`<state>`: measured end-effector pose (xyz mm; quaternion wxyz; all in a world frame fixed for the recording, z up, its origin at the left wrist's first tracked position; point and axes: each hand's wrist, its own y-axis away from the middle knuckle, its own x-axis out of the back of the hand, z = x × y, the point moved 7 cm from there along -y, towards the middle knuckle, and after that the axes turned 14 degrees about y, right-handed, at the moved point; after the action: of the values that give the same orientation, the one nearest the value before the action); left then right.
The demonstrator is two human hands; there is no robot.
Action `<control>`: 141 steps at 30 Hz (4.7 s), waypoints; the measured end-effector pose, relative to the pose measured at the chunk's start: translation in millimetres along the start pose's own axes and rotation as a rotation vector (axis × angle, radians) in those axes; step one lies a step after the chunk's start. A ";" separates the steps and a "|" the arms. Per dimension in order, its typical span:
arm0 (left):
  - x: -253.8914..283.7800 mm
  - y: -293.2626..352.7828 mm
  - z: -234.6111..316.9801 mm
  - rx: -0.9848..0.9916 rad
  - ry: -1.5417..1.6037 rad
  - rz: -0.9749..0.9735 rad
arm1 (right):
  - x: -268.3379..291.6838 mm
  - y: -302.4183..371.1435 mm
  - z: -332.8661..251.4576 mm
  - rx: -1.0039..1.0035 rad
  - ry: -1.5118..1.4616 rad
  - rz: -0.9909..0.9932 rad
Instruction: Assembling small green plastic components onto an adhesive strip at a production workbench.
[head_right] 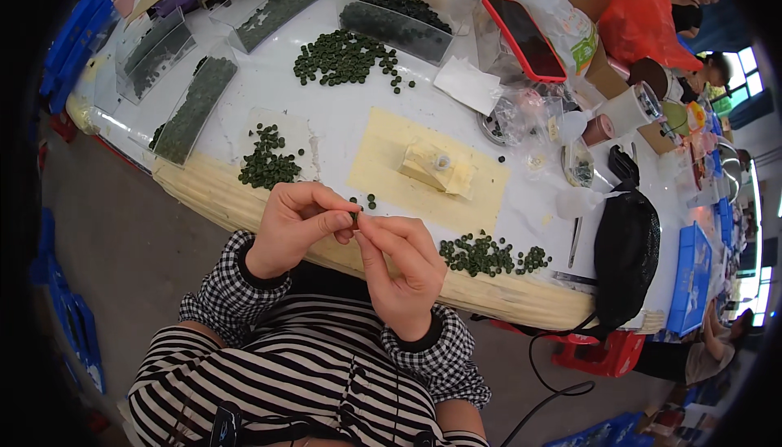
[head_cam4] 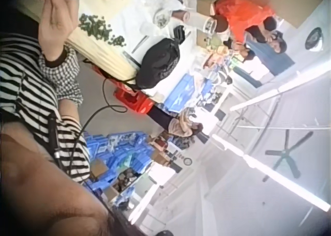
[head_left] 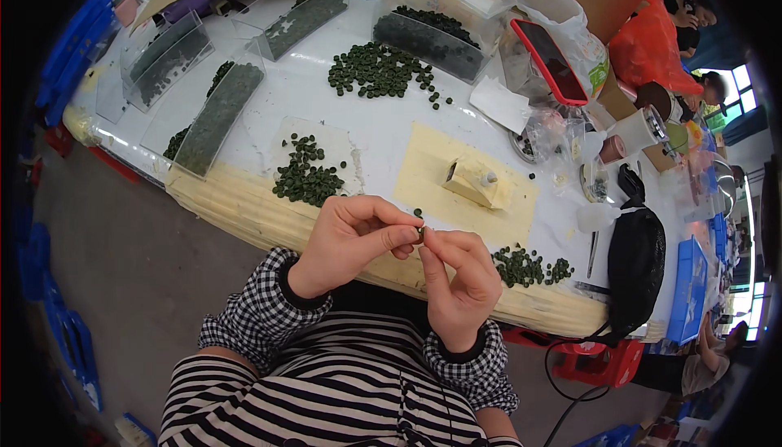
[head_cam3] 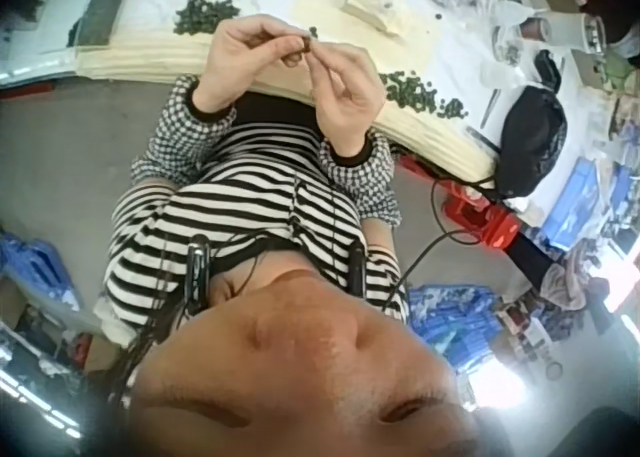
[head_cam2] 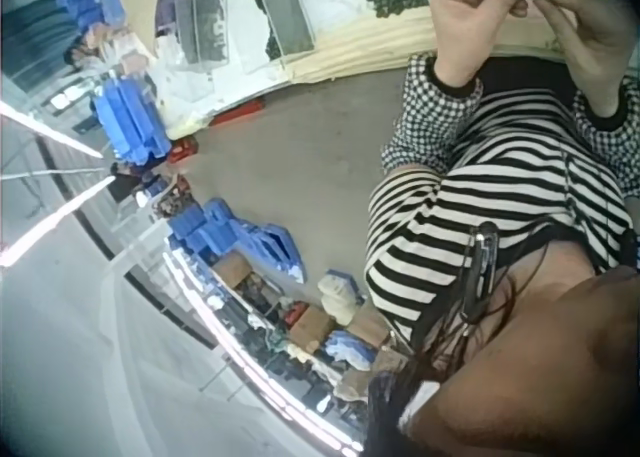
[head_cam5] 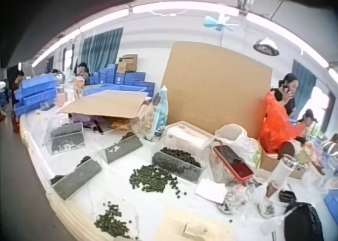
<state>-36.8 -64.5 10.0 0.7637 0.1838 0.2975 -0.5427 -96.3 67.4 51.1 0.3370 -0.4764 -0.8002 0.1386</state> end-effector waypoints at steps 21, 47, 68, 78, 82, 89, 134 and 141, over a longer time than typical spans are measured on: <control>-3.4 -3.8 -4.9 0.053 -0.002 -0.066 | -2.1 17.8 17.7 -0.344 -0.428 -0.122; -0.2 -7.6 -4.5 0.055 0.040 0.033 | -4.4 3.1 21.7 -0.272 -0.223 -0.107; -18.2 -17.3 7.3 -0.019 -0.169 -0.048 | 13.5 -18.6 9.1 -0.046 0.001 -0.076; -19.8 -19.0 12.6 -0.265 -0.506 -0.132 | 11.4 -10.7 25.4 -0.146 -0.139 -0.101; -17.8 -21.8 7.6 -0.120 -0.332 -0.108 | 14.8 -7.4 25.3 -0.119 -0.121 -0.160; -20.1 -21.8 3.5 -0.077 -0.306 -0.120 | 16.7 -6.0 27.7 -0.172 -0.171 -0.165; -16.5 -18.3 -11.6 0.089 -0.115 -0.077 | 23.4 2.3 21.8 -0.047 -0.031 -0.083; -17.0 -18.6 -12.4 0.090 -0.093 -0.078 | 24.0 3.2 21.0 -0.040 -0.006 -0.080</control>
<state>-61.3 -51.2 12.6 0.7459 0.1810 0.2441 -0.5927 -115.9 91.6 43.7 0.3303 -0.4502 -0.8222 0.1103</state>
